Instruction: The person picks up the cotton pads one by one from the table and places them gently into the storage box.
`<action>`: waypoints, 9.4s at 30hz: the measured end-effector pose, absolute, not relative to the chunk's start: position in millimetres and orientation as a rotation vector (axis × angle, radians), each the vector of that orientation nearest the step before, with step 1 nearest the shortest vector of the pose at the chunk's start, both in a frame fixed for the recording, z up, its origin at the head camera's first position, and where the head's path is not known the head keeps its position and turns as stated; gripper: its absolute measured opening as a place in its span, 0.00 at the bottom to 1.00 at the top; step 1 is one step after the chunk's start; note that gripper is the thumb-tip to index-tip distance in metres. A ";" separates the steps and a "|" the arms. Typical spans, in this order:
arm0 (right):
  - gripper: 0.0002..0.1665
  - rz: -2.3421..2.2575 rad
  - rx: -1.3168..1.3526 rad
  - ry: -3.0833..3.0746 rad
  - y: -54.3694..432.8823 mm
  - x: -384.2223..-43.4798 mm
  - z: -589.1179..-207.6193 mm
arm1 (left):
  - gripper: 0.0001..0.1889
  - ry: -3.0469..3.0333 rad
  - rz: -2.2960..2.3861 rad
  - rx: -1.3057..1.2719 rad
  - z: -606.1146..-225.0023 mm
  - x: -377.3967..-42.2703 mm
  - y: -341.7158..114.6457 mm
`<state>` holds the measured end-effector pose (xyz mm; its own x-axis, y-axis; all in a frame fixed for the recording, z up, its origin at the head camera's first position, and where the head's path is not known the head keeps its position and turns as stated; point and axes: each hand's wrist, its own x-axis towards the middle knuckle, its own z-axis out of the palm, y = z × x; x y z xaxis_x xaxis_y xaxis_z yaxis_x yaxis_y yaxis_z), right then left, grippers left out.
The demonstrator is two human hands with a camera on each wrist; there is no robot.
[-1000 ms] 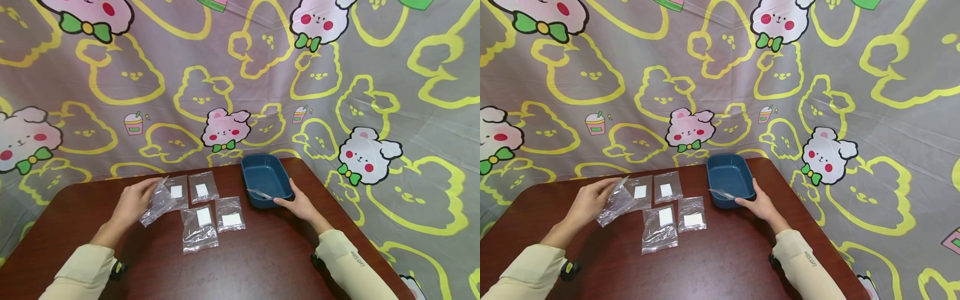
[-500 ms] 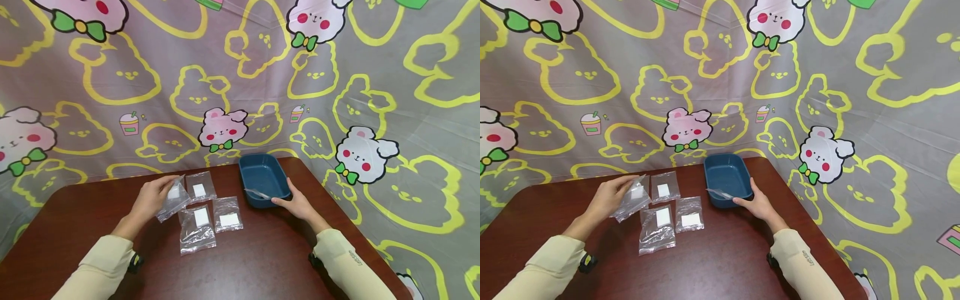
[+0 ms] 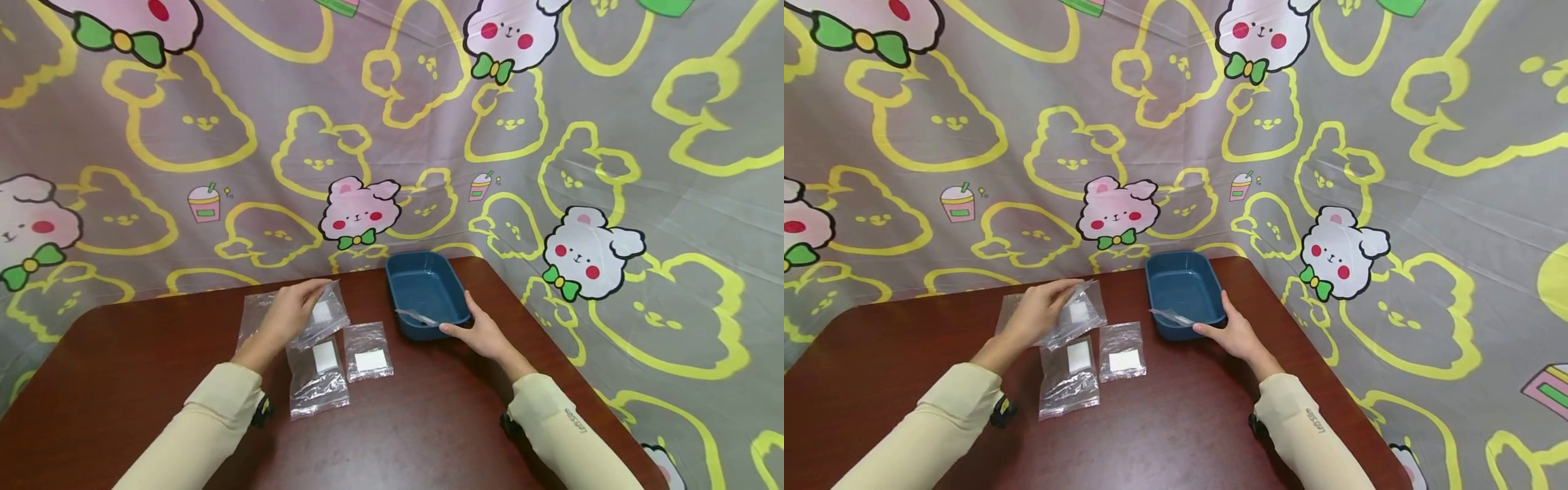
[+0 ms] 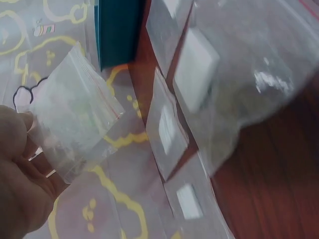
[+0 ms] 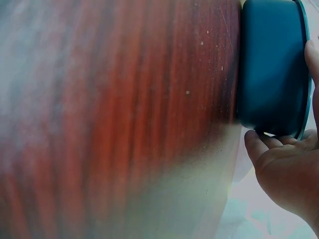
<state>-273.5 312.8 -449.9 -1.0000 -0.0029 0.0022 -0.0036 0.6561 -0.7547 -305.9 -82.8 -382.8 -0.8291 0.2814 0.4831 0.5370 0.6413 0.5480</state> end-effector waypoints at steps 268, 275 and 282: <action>0.63 1.257 0.072 -2.875 315.2 -272.2 -447.2 | 0.11 -2.574 -0.846 -0.731 -406.6 -271.9 -135.5; 0.64 1.263 0.055 -2.875 314.8 -272.4 -447.3 | 0.11 -2.598 -0.836 -0.637 -397.3 -272.4 -145.6; 0.64 1.264 0.056 -2.868 315.3 -272.3 -447.2 | 0.11 -2.603 -0.848 -0.614 -396.6 -274.9 -152.6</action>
<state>-272.3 315.3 -447.2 -0.9993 -0.0302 0.0209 -0.0358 0.6743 -0.7376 -274.9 -152.6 -396.6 -0.8511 0.2953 0.4341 0.4943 0.7293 0.4730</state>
